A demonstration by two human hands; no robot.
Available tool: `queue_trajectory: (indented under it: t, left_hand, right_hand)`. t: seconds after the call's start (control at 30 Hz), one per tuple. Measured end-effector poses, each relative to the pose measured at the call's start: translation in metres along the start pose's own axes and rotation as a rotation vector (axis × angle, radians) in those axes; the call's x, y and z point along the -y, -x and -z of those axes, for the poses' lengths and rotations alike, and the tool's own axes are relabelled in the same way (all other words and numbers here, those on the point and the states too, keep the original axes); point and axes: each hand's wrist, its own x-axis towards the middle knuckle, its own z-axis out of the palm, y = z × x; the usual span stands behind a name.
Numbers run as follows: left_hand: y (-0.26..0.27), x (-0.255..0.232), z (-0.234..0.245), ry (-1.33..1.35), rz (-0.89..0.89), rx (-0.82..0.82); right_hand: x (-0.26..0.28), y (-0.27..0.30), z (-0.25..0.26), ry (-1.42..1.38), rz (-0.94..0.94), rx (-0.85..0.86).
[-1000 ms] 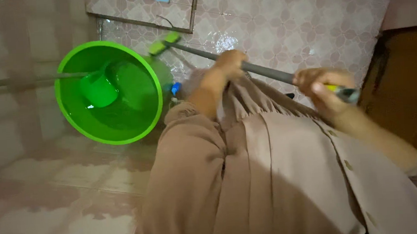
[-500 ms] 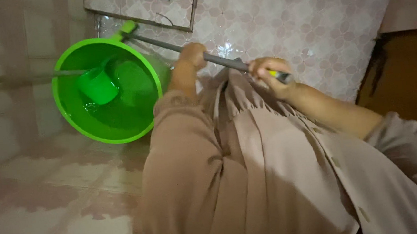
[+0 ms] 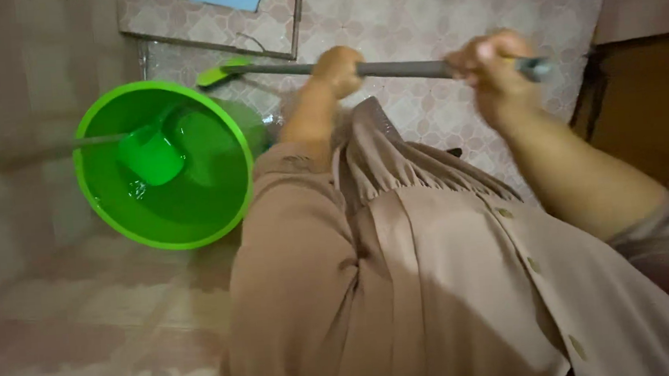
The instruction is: Scrubbing a tiled bathroom floor using a long-handled brush and water.
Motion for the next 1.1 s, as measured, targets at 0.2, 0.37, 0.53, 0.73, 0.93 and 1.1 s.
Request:
queue_trajectory:
  t: [0.2,0.37,0.53,0.73,0.93,1.1]
  left_hand:
    - [0.015,0.084,0.019,-0.306,0.333,0.162]
    - [-0.025,0.056,-0.047,-0.277,0.258,0.129]
    - [-0.002,-0.059,-0.060,0.103,0.148,-0.278]
    - [0.017,0.009,-0.019,0.119,0.078,-0.148]
    - [0.005,0.097,0.004,-0.228,0.344,0.006]
    - [0.010,0.044,-0.027,-0.250,0.466,0.039]
  right_hand:
    - [-0.084,-0.014,-0.035,0.108,-0.219,-0.037]
    - [-0.046,0.014,0.010,0.054,-0.176,-0.209]
    - [0.059,0.037,0.021,0.075,-0.101,-0.016]
    - [-0.001,0.011,-0.029,0.056,0.024,-0.022]
    - [-0.090,-0.022,-0.035,-0.087,-0.131,-0.239]
    - [-0.069,0.024,0.010,0.034,-0.288,-0.198]
